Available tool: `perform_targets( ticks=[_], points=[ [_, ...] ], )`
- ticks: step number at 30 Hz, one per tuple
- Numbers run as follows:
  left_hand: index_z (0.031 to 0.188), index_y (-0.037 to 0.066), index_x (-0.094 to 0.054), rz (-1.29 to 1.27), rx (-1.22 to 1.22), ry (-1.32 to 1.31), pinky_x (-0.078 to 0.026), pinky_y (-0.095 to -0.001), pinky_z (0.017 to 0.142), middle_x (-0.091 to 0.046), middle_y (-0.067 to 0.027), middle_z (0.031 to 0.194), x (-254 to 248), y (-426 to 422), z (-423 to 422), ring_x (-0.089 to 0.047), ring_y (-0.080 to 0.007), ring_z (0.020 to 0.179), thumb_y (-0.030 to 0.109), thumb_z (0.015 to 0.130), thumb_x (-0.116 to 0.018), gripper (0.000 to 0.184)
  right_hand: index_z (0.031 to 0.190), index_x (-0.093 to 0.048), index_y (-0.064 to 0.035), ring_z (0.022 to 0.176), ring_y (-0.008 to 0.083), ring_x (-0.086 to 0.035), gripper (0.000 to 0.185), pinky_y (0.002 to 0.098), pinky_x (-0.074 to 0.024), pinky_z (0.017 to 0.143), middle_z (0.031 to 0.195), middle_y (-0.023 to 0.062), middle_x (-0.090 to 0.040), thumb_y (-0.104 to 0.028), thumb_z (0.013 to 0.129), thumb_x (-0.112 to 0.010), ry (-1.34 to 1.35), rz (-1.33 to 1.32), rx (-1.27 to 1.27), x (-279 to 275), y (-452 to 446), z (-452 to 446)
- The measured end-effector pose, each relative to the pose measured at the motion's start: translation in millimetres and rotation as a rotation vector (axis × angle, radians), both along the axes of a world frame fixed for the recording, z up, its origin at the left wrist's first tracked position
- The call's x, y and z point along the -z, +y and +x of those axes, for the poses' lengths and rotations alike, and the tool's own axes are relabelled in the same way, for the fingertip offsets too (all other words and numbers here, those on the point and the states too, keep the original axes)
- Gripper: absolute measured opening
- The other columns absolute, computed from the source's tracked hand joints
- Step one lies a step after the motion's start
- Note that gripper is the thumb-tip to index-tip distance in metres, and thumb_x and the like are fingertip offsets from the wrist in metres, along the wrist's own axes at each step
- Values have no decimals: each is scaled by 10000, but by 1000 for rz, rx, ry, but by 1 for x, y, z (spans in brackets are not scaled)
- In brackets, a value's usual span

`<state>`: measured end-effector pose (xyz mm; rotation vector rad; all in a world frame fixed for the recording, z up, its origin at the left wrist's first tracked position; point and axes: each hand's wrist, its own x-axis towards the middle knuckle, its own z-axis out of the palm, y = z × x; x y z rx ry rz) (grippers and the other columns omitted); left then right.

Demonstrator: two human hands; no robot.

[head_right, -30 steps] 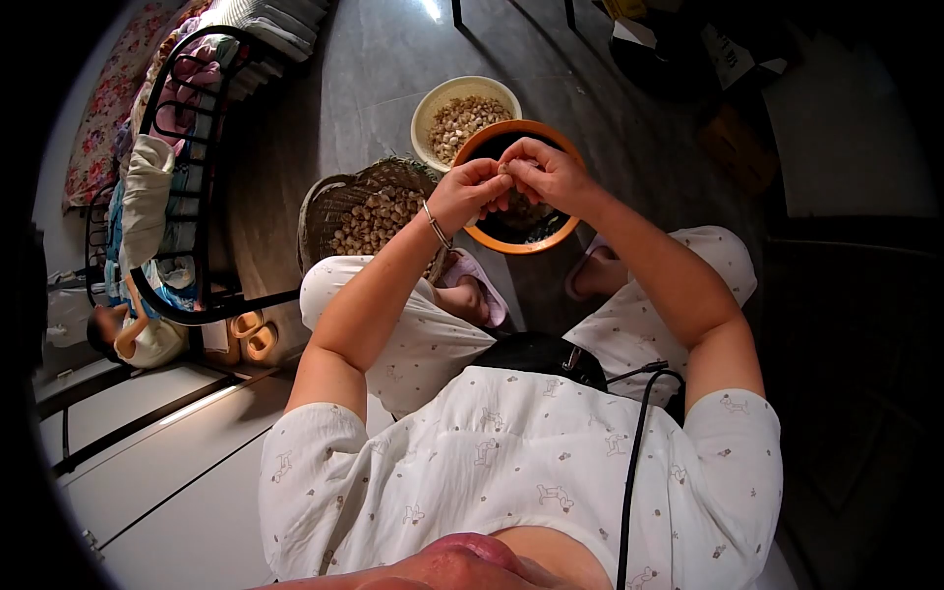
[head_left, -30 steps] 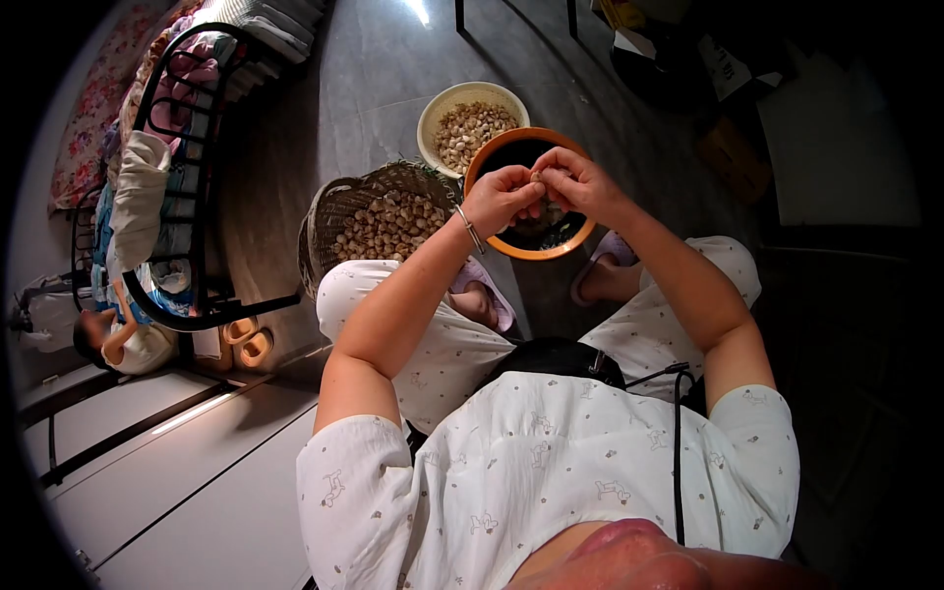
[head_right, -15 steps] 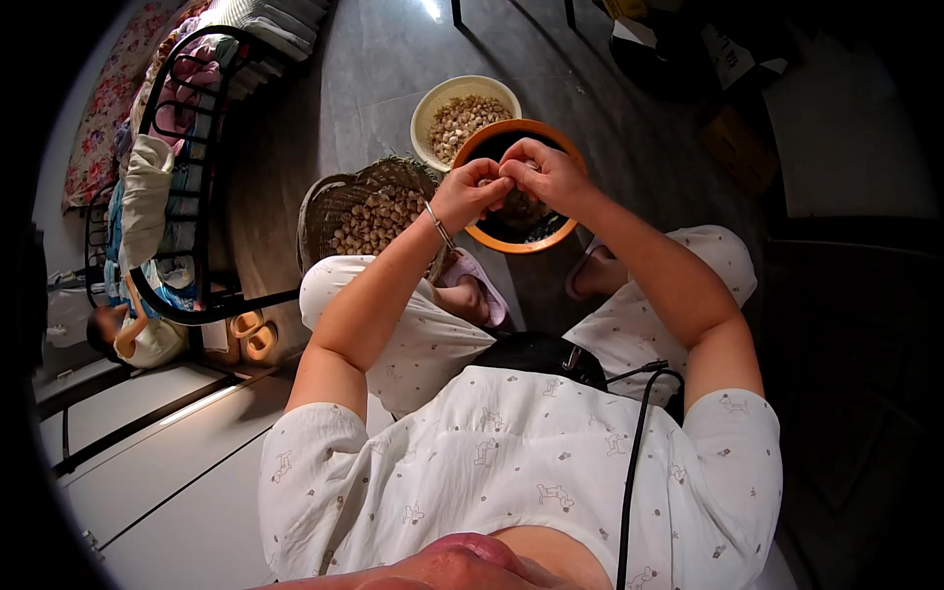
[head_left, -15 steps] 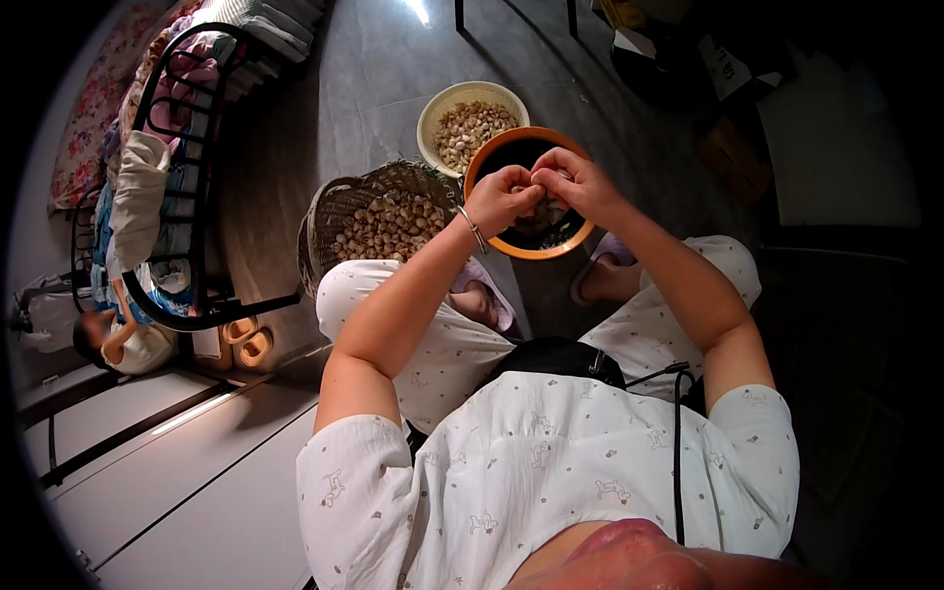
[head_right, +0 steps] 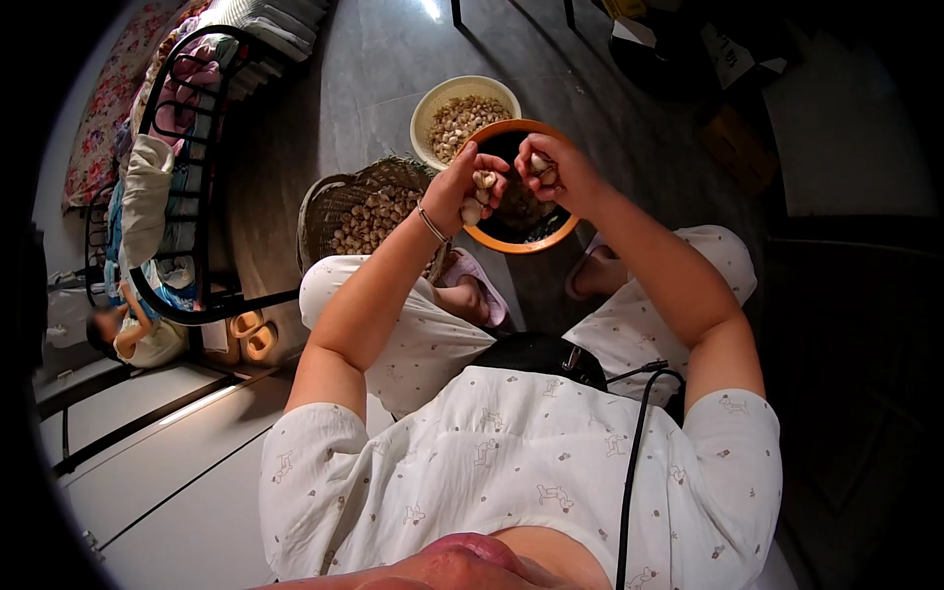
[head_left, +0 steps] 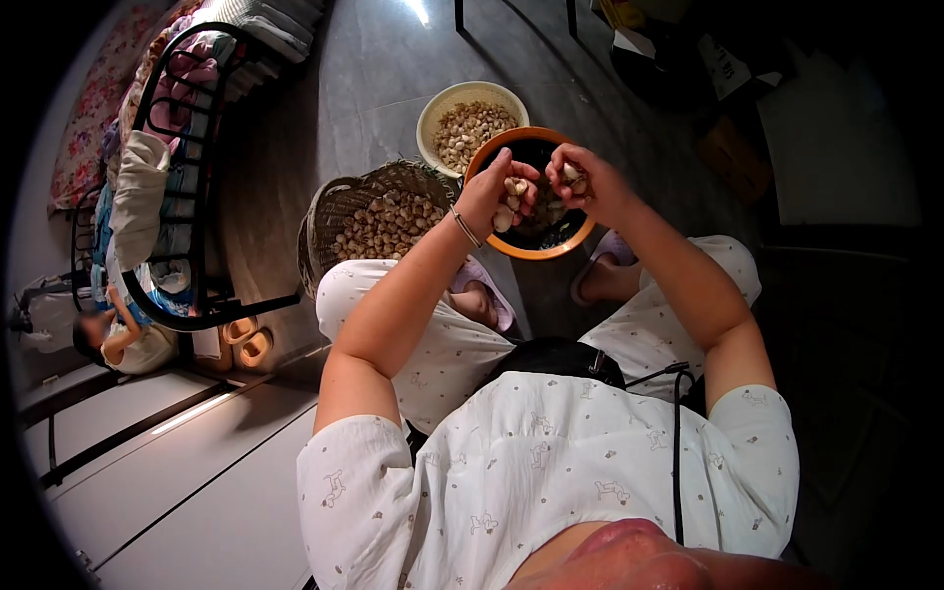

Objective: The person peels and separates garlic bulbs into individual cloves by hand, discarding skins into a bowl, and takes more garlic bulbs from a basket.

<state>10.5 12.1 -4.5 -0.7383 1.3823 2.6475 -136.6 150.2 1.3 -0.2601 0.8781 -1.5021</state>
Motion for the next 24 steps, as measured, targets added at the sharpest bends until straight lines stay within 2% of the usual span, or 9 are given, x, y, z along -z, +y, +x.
perform_targets(
  ticks=[4, 6, 7, 12, 14, 17, 21, 23, 24],
  points=[
    [1038, 80, -523, 45, 31, 2, -445, -242, 492, -585, -46, 744, 2, -1, 0, -540, -126, 578, 593, 920, -300, 572, 921, -551, -92, 563, 32, -451, 201, 168, -325, 453, 734, -34, -507, -270, 960, -465, 280, 33, -58, 6, -1, 1],
    [1061, 81, -513, 49, 35, 5, -448, -245, 490, -585, -50, 748, 4, 0, -1, -547, -131, 580, 603, 914, -305, 581, 960, -591, -53, 556, 39, -477, 211, 174, -370, 475, 694, -14, -554, -252, 936, -523, 736, 13, -52, -1, -2, 13],
    [1072, 68, -515, 41, 24, 23, -447, -248, 476, -591, -59, 730, 6, 1, -2, -552, -140, 565, 592, 920, -305, 585, 1067, -588, -15, 612, 54, -520, 226, 187, -424, 540, 747, 0, -582, -184, 925, -542, 771, 16, -37, 5, -4, 17],
    [1144, 52, -482, -73, -1, -21, -441, -249, 452, -593, -76, 705, 7, 7, -2, -558, -151, 541, 593, 920, -311, 610, 1111, -581, 1, 699, 82, -565, 236, 221, -466, 636, 825, 26, -601, -106, 902, -558, 853, -60, -85, 5, -3, 30],
    [1171, 57, -466, -84, -35, -73, -437, -245, 446, -591, -79, 697, 8, 9, -2, -557, -147, 539, 599, 914, -323, 617, 1097, -591, -22, 715, 71, -562, 212, 216, -461, 641, 815, 21, -595, -103, 902, -563, 1090, -59, -101, 8, -3, 30],
    [1170, 60, -461, -42, -38, -71, -431, -242, 443, -587, -75, 691, 4, 11, -1, -554, -141, 537, 602, 909, -336, 615, 1049, -585, -26, 705, 84, -571, 168, 220, -460, 631, 814, 34, -600, -108, 907, -550, 1193, -103, -72, 17, -3, 27],
    [1188, 56, -473, -66, 8, -55, -430, -233, 461, -595, -74, 745, 5, 3, -1, -552, -136, 557, 582, 927, -300, 612, 968, -554, -28, 672, 143, -599, 141, 270, -475, 634, 752, 70, -601, -148, 896, -534, 1216, -1, -16, 9, -3, 29],
    [1020, 71, -534, -195, 76, -11, -413, -223, 451, -588, -46, 727, 18, -3, -3, -537, -119, 545, 518, 936, -370, 484, 919, -519, -34, 614, 152, -576, 141, 295, -457, 593, 661, 64, -566, -173, 896, -514, 1097, -40, 57, 17, -3, 28],
    [1020, 71, -534, -195, 76, -11, -413, -223, 451, -588, -46, 727, 13, 0, -3, -537, -119, 545, 518, 936, -370, 484, 919, -519, -34, 614, 152, -576, 141, 295, -457, 593, 661, 64, -566, -173, 896, -514, 1097, -40, 56, 15, -3, 27]
  ],
)
